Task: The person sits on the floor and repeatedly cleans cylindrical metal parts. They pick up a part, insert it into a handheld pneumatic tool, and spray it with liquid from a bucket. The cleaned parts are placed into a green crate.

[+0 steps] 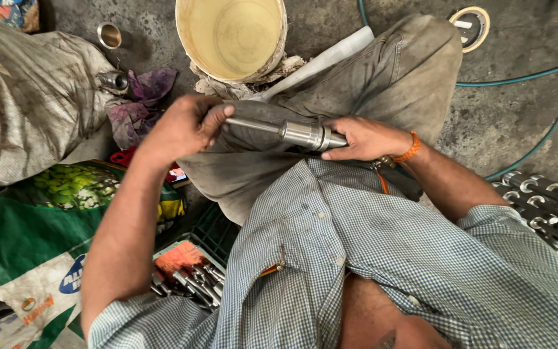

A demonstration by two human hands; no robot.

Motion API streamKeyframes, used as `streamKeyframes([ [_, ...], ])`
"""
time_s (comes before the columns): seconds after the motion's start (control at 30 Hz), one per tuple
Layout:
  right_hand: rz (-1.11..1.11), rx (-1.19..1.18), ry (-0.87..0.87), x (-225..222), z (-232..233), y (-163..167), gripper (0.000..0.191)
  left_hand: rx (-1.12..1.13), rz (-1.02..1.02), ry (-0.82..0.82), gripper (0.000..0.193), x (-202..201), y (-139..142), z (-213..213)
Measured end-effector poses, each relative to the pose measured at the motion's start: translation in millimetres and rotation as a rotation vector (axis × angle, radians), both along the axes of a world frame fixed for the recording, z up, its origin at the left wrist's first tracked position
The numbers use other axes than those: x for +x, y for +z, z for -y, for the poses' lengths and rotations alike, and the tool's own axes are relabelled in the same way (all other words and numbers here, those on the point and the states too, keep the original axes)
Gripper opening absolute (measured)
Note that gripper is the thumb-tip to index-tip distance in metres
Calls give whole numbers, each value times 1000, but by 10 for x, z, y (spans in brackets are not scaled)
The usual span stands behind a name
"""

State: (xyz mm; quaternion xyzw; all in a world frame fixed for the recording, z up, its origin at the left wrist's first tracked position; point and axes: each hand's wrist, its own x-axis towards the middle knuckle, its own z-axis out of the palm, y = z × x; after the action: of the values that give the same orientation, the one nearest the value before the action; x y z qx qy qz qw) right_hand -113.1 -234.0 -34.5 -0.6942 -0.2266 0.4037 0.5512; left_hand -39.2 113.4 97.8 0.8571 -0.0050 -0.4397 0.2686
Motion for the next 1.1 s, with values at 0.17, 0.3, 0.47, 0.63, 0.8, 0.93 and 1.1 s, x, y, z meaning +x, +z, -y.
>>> streamKeyframes([
  [0.17,-26,393,-19,-39,-8,-278,41,-734,336,-18,16,106,-97,-64],
  [0.3,-281,108,-274,-58,130,-270,28,-647,743,49,24,-91,8,132],
  [0.47,-425,437,-705,-1,79,-70,26,-823,856,-341,44,-672,-119,1058],
  [0.63,-239,439,-975,152,-66,8,37,-727,832,-586,34,-920,-624,1731],
  [0.8,-191,397,-1143,132,-9,30,32,-801,733,-172,33,-728,-918,1786],
  [0.93,-206,461,-1123,71,43,73,28,-776,-74,141,51,-468,-1215,1701],
  [1.1,-336,306,-892,-6,257,103,30,-1021,234,16,62,-123,-1733,1675],
])
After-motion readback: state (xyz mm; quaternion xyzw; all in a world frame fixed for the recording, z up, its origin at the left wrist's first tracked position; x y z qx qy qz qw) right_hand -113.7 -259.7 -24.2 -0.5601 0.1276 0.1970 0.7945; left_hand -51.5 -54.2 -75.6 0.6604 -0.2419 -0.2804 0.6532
